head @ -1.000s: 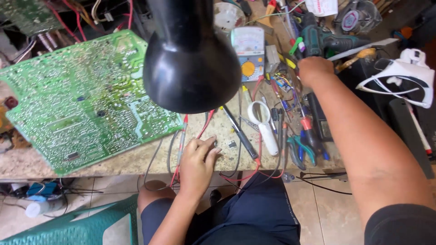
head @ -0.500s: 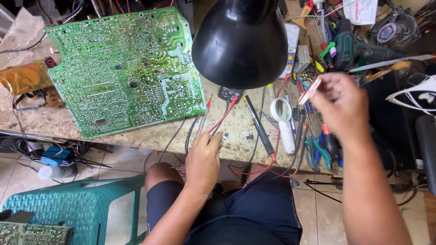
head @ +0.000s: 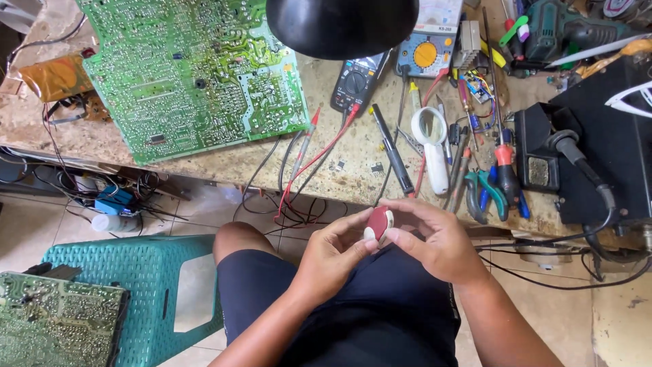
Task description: The person inspects a small electronic component with a magnifying glass, applies liquid from a bottle to its leads, and then uses a soldering iron and a screwdriver to work on a green circuit board. The person repeatedly handles the component and tools while seated at a cluttered workbench.
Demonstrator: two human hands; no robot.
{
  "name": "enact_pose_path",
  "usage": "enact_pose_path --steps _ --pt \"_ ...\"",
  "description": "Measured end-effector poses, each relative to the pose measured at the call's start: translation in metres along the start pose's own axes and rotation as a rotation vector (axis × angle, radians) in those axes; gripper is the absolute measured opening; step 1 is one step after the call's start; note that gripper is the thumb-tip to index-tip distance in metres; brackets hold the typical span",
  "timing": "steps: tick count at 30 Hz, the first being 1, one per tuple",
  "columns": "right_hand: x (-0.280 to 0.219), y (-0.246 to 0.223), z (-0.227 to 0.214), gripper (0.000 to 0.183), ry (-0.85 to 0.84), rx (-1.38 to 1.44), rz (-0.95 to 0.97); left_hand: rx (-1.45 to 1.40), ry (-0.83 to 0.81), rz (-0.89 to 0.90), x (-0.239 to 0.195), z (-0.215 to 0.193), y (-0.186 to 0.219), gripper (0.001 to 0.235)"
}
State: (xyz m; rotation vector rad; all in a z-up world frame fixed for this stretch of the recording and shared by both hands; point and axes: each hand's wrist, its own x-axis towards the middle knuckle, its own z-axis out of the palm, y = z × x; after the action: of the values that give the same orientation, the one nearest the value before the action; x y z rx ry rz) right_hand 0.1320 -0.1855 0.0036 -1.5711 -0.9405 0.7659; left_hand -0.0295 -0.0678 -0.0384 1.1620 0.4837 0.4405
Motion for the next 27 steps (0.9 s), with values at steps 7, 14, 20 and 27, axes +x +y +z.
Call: enact_pose_path --steps 7,14,20,27 --pt "-0.025 0.014 -0.005 0.037 -0.044 -0.124 0.024 0.34 -0.088 0.031 -0.015 -0.008 -0.001 0.042" --pt "-0.036 0.016 0.001 0.034 -0.043 -0.284 -0.192 0.218 -0.111 -0.146 -0.016 -0.005 0.001 0.029" --pt "-0.043 0.023 0.007 0.034 -0.086 -0.318 -0.222 0.477 -0.18 -0.064 -0.017 -0.013 -0.003 0.02" --pt "-0.043 0.025 0.017 0.016 0.084 -0.307 -0.161 0.404 -0.032 0.018 -0.024 -0.005 -0.018 0.022"
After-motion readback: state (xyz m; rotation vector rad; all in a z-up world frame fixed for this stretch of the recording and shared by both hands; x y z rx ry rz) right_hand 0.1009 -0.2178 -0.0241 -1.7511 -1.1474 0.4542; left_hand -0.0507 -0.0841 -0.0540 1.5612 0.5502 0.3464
